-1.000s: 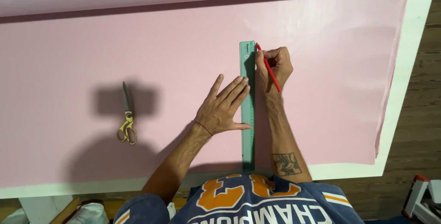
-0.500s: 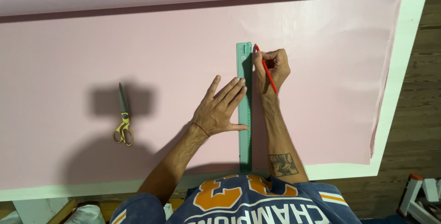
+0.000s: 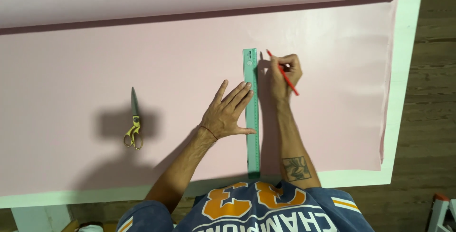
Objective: Measure and mark a roll of pink synthetic leather on a cutting table.
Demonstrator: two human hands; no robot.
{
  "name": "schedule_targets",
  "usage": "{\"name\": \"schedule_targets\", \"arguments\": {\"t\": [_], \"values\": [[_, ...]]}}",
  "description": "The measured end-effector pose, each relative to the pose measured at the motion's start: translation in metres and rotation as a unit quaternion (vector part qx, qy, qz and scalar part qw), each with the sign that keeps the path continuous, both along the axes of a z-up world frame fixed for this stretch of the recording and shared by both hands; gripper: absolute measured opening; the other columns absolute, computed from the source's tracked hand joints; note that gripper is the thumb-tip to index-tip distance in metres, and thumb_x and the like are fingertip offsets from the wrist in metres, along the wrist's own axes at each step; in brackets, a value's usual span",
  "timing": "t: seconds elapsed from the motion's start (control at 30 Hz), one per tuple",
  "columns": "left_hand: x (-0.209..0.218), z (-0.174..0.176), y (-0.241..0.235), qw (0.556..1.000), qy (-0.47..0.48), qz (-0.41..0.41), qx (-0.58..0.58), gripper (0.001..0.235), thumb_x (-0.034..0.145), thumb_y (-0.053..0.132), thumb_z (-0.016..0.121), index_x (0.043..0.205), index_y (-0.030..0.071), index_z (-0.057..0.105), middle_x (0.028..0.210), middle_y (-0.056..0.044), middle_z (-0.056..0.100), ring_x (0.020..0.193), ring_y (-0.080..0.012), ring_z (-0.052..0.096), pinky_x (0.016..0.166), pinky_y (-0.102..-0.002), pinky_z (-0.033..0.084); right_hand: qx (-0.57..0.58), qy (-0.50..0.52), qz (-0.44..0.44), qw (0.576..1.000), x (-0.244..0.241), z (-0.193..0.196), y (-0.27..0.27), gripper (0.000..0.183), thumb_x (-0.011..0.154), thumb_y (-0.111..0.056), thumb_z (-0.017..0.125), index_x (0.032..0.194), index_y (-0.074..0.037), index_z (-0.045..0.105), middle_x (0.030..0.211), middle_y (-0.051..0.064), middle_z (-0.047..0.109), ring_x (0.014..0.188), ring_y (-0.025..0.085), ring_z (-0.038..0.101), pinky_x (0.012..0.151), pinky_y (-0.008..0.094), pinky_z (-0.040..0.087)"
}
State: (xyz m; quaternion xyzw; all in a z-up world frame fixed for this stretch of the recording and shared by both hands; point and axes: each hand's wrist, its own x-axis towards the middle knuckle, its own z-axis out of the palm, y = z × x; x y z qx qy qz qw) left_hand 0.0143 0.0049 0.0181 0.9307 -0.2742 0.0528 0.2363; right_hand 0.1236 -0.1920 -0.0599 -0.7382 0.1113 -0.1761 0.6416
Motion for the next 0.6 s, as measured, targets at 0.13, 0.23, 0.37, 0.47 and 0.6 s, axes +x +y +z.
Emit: {"name": "schedule_targets", "arguments": {"t": [0.13,0.23,0.37,0.47,0.6], "values": [[-0.003,0.000,-0.002,1.000,-0.012,0.000,0.007,0.111,0.077,0.088,0.064,0.151,0.005,0.054,0.160,-0.016,0.050,0.153,-0.0253,0.042,0.132,-0.060,0.016,0.127,0.008,-0.032,0.991,-0.031,0.044,-0.023,0.027,0.096,-0.003,0.076,0.090,-0.012,0.051,0.075,0.002,0.055,0.044,0.005,0.048,0.041,0.020,0.040],[-0.007,-0.004,-0.002,1.000,-0.025,0.001,0.006,0.112,0.076,0.087,0.065,0.150,0.004,0.054,0.159,-0.017,0.050,0.153,-0.0268,0.043,0.132,-0.060,0.016,0.166,0.071,-0.018,0.983,-0.075,0.096,-0.033,0.018,0.104,-0.014,0.061,0.113,-0.012,0.046,0.086,0.005,0.051,0.053,0.013,0.056,0.040,0.024,0.045],[-0.016,-0.001,0.002,0.999,-0.025,0.039,-0.024,0.114,0.070,0.088,0.069,0.153,0.011,0.053,0.158,-0.014,0.051,0.151,-0.0297,0.044,0.130,-0.060,0.022,0.065,0.097,0.021,0.993,-0.150,0.101,-0.074,0.021,0.113,-0.022,0.046,0.125,-0.006,0.050,0.098,0.010,0.056,0.069,0.016,0.060,0.055,0.027,0.051],[-0.024,0.008,0.031,0.987,-0.068,0.131,-0.061,0.097,0.070,0.068,0.083,0.146,0.012,0.061,0.146,-0.014,0.057,0.144,-0.0344,0.050,0.122,-0.060,0.034,0.036,0.104,0.016,0.994,-0.207,0.078,-0.109,0.025,0.117,-0.024,0.042,0.122,-0.003,0.055,0.086,0.011,0.057,0.061,0.018,0.060,0.049,0.029,0.051],[-0.061,-0.013,0.118,0.924,-0.160,0.344,0.057,0.075,0.073,0.042,0.098,0.136,0.013,0.070,0.139,-0.014,0.061,0.134,-0.0368,0.055,0.117,-0.056,0.040,0.027,0.128,-0.030,0.991,-0.267,0.059,-0.132,0.024,0.116,-0.021,0.047,0.110,-0.002,0.060,0.072,0.008,0.055,0.046,0.016,0.056,0.039,0.027,0.048]]}}
